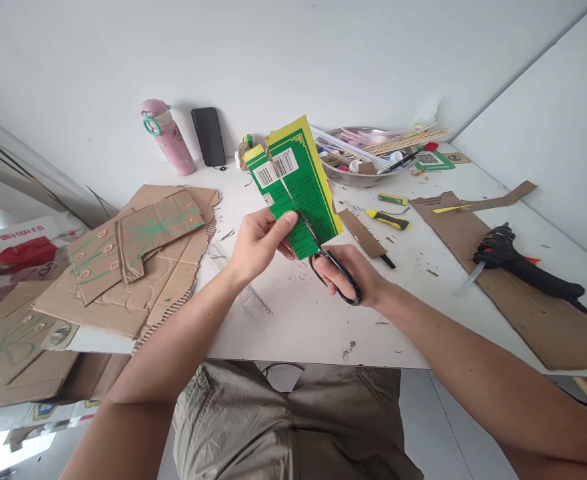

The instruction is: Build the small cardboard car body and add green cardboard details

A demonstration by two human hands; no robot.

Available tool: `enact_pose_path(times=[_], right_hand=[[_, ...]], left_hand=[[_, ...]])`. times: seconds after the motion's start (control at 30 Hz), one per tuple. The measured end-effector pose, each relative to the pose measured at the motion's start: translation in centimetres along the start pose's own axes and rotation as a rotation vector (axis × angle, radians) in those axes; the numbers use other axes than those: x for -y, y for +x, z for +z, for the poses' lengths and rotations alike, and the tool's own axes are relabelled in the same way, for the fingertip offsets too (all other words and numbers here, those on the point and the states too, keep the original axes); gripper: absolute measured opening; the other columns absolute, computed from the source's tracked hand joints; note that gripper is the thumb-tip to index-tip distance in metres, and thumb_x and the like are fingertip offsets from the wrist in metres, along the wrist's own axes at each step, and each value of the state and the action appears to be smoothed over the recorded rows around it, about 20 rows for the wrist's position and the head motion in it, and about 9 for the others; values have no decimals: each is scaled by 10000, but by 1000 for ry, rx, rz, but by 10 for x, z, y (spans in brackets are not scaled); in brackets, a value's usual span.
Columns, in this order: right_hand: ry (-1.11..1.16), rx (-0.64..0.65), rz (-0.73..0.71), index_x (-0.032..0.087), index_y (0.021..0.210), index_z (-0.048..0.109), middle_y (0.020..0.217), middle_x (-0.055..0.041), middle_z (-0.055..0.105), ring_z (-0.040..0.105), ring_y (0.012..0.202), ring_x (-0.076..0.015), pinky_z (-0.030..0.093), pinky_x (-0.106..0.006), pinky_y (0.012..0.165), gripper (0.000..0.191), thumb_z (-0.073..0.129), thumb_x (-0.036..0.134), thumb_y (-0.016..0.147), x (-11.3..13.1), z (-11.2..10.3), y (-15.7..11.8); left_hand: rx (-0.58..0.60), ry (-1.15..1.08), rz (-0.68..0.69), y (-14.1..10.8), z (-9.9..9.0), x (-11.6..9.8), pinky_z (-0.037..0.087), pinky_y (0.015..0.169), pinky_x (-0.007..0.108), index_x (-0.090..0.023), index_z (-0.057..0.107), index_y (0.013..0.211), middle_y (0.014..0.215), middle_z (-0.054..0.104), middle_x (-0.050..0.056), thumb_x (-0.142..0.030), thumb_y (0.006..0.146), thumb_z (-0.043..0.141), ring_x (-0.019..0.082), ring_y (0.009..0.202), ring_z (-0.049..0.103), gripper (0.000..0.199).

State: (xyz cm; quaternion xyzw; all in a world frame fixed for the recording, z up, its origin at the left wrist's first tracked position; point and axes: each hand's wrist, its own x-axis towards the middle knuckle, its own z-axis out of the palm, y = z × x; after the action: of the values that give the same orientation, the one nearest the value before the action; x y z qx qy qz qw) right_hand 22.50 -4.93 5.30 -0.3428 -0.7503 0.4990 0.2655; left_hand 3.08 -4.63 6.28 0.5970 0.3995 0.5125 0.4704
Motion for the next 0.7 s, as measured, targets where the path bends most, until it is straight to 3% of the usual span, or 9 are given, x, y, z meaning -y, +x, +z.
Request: enact_pose_path(times=[0.1,0.33,0.7], right_hand=[[-34,13,13,282,605,362,469,36,421,426,422,-131,313,-315,460,731,507,958,841,0,-1,1],[-83,11,-33,274,585,372,455,24,424,460,416,-139,331,-315,460,836,341,1090,766,1,-2,0],[65,28,26,266,618,411,485,62,353,392,434,-117,298,-297,435,753,605,981,751,-1,-1,2]], left_hand=[[-44,-9,28,2,-2,2,647,473,302,-216,598,750,575,685,-5,-869,741,769,212,516,745,676],[8,14,12,-2,0,1,657,481,304,-208,641,752,571,696,5,-868,751,764,210,508,741,671],[10,14,31,-2,1,2,646,476,288,-199,667,777,598,718,24,-867,783,735,200,520,739,672]])
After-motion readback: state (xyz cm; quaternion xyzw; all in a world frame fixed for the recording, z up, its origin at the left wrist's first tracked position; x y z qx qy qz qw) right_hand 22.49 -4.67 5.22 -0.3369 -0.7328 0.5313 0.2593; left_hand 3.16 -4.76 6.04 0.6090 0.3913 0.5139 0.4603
